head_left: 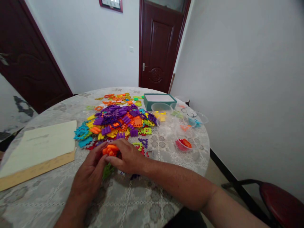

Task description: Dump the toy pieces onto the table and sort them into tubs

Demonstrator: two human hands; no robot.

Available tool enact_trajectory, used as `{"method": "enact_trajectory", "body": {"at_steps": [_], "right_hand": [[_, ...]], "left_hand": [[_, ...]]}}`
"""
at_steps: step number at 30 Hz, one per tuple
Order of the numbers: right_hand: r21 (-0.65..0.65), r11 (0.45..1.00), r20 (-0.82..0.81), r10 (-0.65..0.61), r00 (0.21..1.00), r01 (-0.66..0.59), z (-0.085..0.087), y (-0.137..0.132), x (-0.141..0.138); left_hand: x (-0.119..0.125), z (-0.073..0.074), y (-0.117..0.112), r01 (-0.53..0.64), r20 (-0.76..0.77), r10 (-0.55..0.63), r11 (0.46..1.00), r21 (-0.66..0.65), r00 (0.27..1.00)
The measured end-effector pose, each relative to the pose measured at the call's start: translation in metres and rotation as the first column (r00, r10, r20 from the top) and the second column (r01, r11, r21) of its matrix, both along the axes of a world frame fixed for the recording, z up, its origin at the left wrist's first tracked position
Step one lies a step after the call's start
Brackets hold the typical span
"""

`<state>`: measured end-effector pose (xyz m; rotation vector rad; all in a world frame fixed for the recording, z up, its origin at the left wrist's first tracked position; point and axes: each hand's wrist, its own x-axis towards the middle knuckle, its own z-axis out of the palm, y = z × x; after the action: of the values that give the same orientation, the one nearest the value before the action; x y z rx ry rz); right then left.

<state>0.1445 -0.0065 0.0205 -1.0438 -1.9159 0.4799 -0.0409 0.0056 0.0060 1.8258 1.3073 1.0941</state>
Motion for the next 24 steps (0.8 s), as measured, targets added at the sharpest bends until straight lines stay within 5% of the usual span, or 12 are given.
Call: {"method": "enact_trajectory", "body": {"at_steps": [10, 16, 21, 24], "right_hand": [[0.079, 0.996, 0.024, -0.042, 0.999, 0.04, -0.008, 0.004, 0.002], [-0.074, 0.992, -0.048, -0.102, 0.994, 0.098, 0.025, 0.003, 0.017], [-0.032, 0.957, -0.051, -0.291, 0.955, 0.29, 0.071, -0.004, 0.091], [0.059, 0.85, 0.075, -0.526, 0.847, 0.523, 0.087, -0.007, 0.164]], "left_hand": [[-0.001, -0.003, -0.007, 0.263, 0.153, -0.247, 0.959, -0.101, 0.957], [0.004, 0.002, -0.012, 0.399, 0.324, -0.336, 0.905, -0.15, 0.884], [0.006, 0.013, -0.014, 0.171, 0.355, -0.132, 0.982, -0.081, 0.926], [0.001, 0.02, -0.014, -0.103, 0.256, 0.117, 0.992, -0.069, 0.96]]}}
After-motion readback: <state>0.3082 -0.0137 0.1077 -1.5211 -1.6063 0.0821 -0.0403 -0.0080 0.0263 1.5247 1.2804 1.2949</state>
